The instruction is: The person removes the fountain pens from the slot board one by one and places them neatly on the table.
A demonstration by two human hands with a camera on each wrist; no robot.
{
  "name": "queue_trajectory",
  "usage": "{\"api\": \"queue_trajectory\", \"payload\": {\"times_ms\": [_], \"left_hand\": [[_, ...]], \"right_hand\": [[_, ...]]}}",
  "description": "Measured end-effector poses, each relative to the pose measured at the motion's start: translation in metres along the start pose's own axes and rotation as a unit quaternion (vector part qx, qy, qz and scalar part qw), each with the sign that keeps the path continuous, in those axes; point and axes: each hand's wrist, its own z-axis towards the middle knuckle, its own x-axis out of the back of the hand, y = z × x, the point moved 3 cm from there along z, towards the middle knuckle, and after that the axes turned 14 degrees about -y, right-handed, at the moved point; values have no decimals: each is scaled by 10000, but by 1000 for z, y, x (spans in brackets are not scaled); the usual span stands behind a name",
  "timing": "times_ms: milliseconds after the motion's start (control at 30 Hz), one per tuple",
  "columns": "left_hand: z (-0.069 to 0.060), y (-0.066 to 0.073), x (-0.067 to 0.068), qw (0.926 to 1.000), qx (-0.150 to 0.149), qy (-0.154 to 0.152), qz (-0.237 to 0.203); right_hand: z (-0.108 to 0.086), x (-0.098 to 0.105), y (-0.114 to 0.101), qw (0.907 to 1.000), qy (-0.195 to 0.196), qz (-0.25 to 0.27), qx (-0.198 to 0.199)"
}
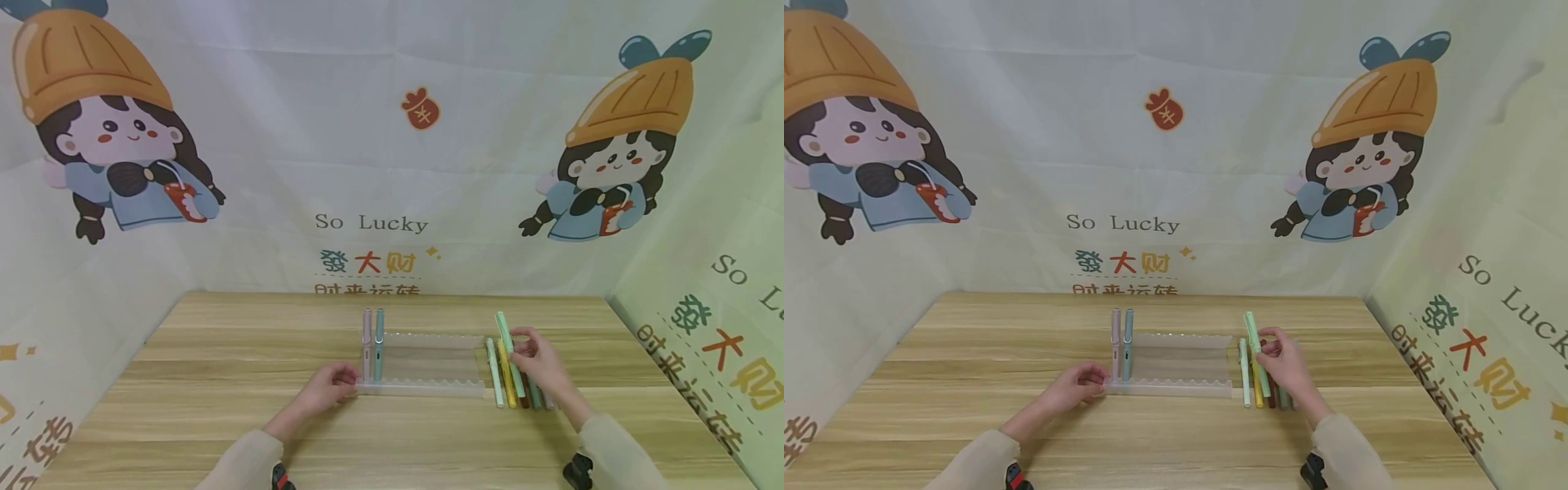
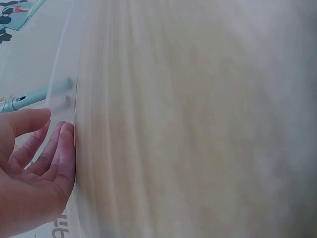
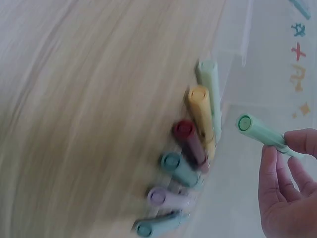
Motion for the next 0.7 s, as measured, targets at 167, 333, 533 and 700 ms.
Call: {"api": "queue_trajectory", "payload": {"times_ms": [167,333,533,700], "left_hand": [[0,-1,1,10000,-10,28,3],[-3,10,-1,10000,-11,40,0],[-10,28,-4,10000,-10,54,40],[-1,4,-1,10000,5,59,61]], "right_hand": [[-7,13,6,9998,65,-152,-119],[-14,23,14,9986,183,-416,-270],[-22,34,25,9964,249,-607,-530],[-26,45,34,9952,350,-657,-638]]}}
